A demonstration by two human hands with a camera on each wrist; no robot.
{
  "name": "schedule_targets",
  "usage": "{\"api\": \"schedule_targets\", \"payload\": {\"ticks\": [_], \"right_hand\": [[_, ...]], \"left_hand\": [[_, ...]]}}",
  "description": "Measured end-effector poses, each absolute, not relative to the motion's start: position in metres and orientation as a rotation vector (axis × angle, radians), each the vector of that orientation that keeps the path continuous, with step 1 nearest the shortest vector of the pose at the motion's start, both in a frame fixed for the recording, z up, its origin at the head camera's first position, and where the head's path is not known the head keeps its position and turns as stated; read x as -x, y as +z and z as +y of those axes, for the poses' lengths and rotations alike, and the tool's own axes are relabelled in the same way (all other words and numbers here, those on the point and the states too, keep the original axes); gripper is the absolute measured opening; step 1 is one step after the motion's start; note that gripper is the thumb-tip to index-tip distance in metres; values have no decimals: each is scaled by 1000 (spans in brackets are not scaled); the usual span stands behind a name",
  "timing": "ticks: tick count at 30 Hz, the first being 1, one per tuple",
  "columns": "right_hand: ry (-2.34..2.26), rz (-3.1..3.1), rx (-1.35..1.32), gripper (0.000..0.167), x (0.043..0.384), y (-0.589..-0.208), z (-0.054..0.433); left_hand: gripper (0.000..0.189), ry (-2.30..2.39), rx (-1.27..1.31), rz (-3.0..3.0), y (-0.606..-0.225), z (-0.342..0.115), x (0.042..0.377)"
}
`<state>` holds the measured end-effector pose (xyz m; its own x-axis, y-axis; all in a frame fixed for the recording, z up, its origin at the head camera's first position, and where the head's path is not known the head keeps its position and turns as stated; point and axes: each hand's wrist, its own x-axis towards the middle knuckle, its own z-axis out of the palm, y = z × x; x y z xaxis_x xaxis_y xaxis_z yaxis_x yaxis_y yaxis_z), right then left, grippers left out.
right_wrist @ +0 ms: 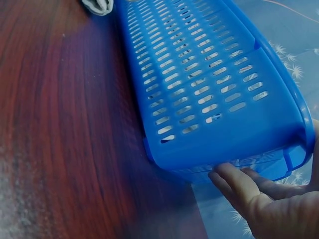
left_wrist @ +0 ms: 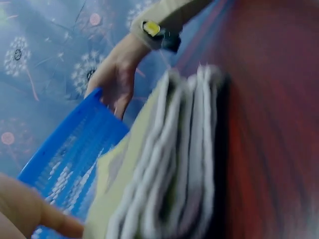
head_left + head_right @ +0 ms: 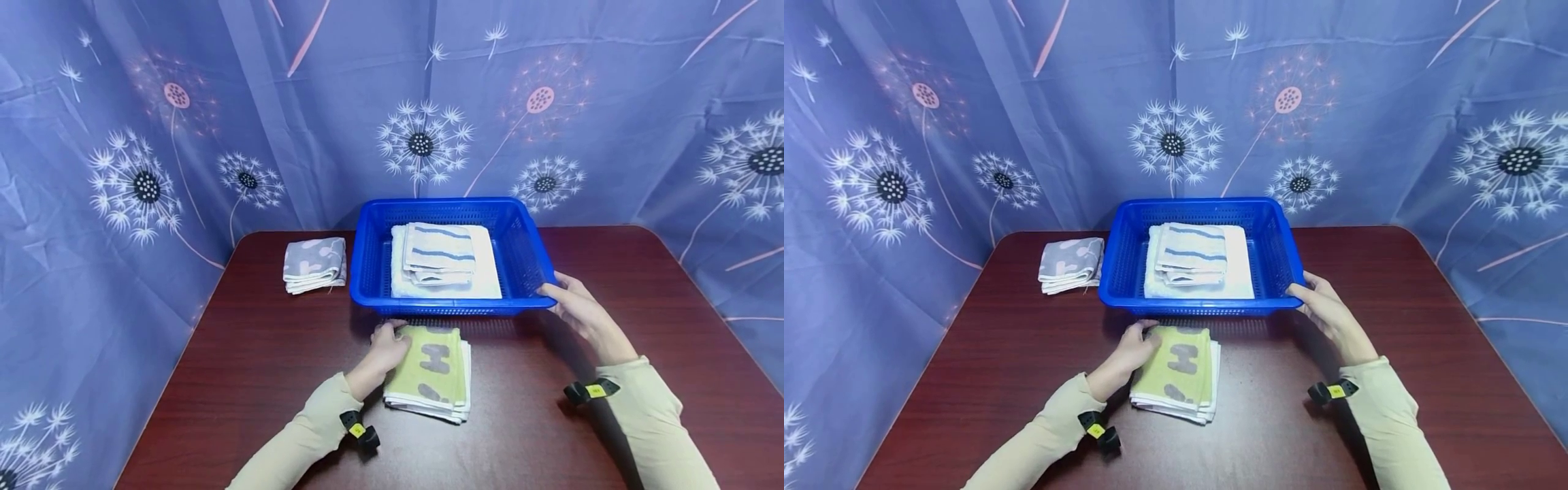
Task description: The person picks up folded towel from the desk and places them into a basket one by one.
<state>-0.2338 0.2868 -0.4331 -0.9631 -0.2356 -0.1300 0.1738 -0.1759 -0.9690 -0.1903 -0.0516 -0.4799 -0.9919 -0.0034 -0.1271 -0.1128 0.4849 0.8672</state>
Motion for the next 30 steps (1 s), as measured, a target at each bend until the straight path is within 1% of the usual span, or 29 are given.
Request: {"api": "schedule_targets", "payload": {"ticks": [5, 10, 18, 25, 27, 30], "right_hand": [[-2221, 1823, 73, 45, 234, -434, 287], [-2207, 1845, 58, 48, 235, -432, 287], [-2192, 1854, 65, 54, 236, -430, 289], [-2206, 1836, 65, 44, 235, -431, 288], [-2195, 1851, 45, 48, 235, -430, 287], [-2151, 1905, 0, 59, 233, -430, 286]], "left_hand": [[43, 1366, -135, 2653, -481, -67, 187], [41, 1207, -268, 2753, -479, -72, 187], [41, 1136, -247, 2802, -476, -60, 187], [40, 1166, -246, 2766, -477, -57, 189], [40, 1171, -257, 2759, -477, -59, 190], [38, 1197, -286, 2756, -479, -64, 190]]}}
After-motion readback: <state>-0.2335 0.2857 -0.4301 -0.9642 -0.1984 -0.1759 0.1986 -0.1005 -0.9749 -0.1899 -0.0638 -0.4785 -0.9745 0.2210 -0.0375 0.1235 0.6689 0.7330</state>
